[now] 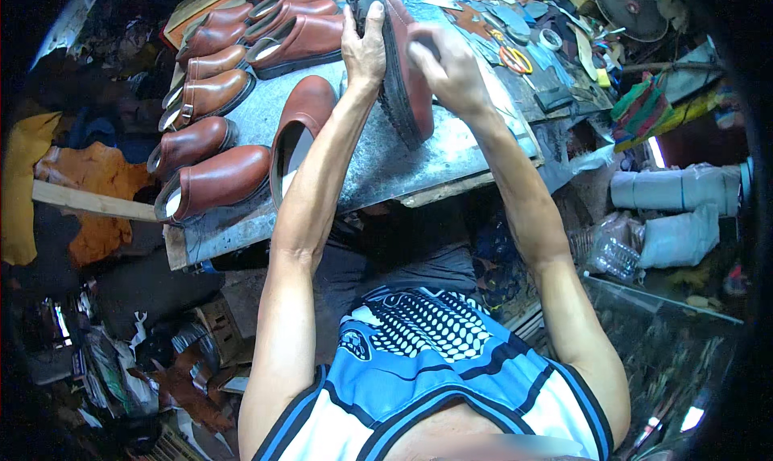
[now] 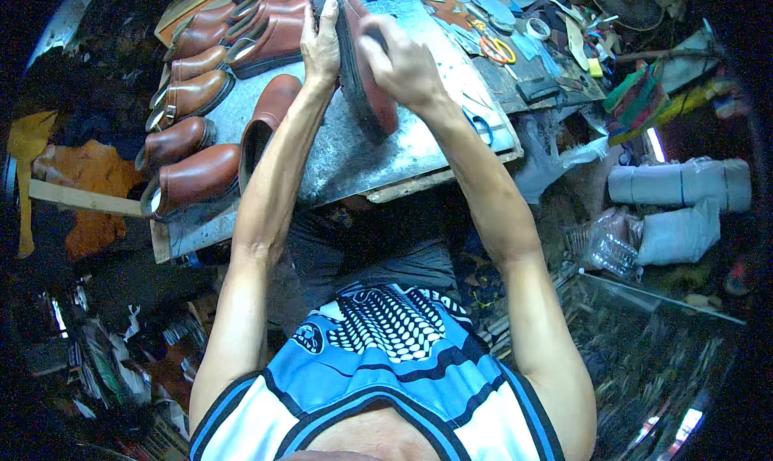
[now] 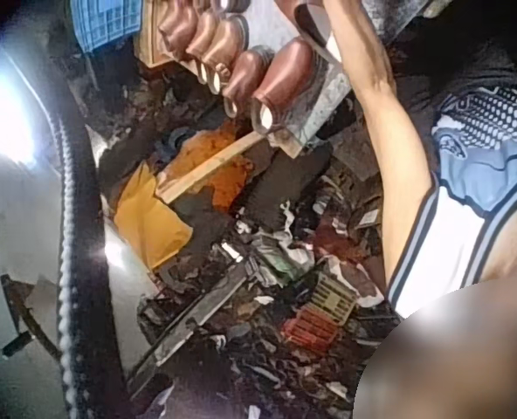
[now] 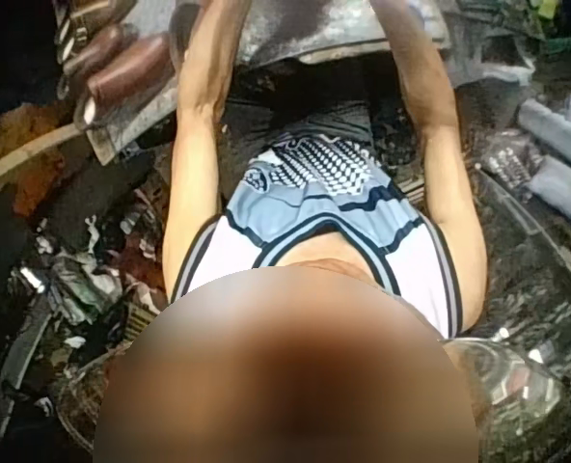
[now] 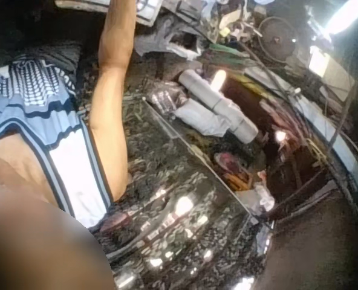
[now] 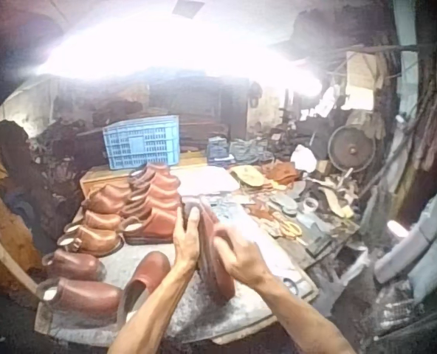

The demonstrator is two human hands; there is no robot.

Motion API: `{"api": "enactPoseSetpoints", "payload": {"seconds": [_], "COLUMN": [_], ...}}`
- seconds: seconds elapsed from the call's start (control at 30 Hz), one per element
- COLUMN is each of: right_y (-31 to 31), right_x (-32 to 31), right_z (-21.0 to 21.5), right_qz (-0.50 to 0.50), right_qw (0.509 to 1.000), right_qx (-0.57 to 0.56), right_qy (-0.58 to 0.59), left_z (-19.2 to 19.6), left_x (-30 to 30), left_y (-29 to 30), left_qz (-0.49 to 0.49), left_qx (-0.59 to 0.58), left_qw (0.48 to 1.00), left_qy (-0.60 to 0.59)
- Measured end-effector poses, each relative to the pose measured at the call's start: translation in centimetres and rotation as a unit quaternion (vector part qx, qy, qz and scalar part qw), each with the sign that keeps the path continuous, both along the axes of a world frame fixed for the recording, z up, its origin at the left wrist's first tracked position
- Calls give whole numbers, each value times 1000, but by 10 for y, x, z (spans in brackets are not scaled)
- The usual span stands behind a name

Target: Polish and inspect manufactured shoes in a factory setting.

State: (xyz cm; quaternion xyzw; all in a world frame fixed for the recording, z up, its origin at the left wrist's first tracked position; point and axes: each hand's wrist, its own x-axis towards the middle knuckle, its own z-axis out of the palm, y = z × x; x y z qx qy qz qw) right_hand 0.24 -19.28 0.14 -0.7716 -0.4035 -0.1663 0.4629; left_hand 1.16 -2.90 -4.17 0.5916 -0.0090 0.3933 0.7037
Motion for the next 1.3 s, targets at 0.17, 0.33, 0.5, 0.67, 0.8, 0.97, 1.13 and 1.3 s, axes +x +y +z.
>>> {"api": "enactPoseSetpoints", "payload": {"seconds": [0.17, 0.33, 0.5, 0.67, 0.8, 0.97, 1.13, 1.3], "right_y": [23, -10, 27, -12, -17, 26, -34, -17], "right_x": [6, -13, 29, -27, -19, 23, -45, -36], "right_z": [-8, -16, 10, -12, -11, 5, -56, -11], "right_qz": [-25, 45, -38, 11, 62, -28, -5, 20], "right_qw": [997, 996, 998, 989, 997, 995, 995, 948], "right_qx": [-74, -74, -4, -142, -24, -87, 21, 115], "right_qy": [16, 8, -48, 43, 33, 43, 96, 295], "left_z": [-20, -15, -15, -9, -12, 1, 1, -6], "left_x": [11, 11, 11, -1, 9, 1, 1, 5], "left_y": [18, 10, 11, 3, 8, 5, -2, 9], "left_qz": [7, 3, -10, -6, 62, -27, 27, 21], "left_qx": [-23, -30, -52, -77, -17, -70, -33, -65], "left_qw": [1000, 999, 998, 997, 998, 997, 999, 998], "left_qy": [2, 27, 32, -1, 8, -3, 25, -2]}}
